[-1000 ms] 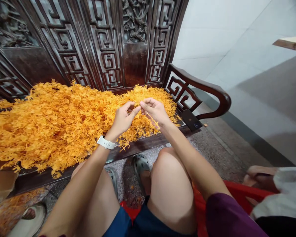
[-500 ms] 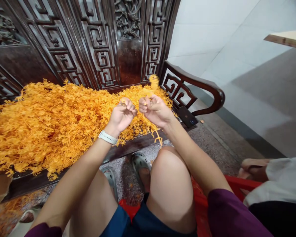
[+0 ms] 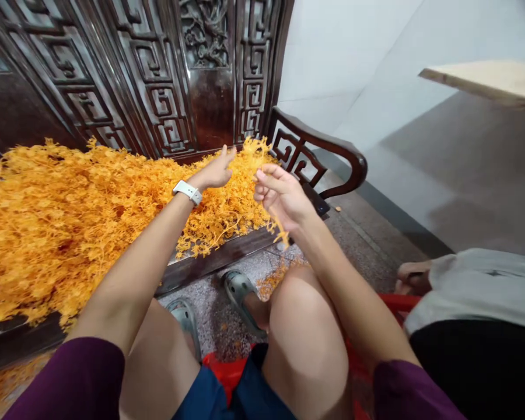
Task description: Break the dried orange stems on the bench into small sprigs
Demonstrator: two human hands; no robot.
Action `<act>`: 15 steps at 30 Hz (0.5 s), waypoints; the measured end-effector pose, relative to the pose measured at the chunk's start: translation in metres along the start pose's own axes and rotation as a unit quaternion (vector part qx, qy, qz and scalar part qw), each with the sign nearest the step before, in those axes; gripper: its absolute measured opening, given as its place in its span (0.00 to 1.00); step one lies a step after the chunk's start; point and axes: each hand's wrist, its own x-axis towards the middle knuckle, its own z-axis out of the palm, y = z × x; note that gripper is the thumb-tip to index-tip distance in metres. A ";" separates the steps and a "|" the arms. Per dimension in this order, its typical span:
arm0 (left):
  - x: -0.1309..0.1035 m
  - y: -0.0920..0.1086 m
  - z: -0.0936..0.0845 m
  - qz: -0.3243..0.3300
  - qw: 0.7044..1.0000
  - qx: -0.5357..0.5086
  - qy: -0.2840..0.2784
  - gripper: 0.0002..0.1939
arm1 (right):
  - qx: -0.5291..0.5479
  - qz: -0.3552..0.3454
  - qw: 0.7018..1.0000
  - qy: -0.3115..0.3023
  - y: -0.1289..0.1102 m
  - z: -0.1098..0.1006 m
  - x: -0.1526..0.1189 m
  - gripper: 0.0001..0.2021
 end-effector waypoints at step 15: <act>-0.090 0.061 0.021 -0.036 0.873 -0.481 -0.079 0.28 | 0.086 0.113 0.973 -0.183 0.016 0.021 -0.005 0.11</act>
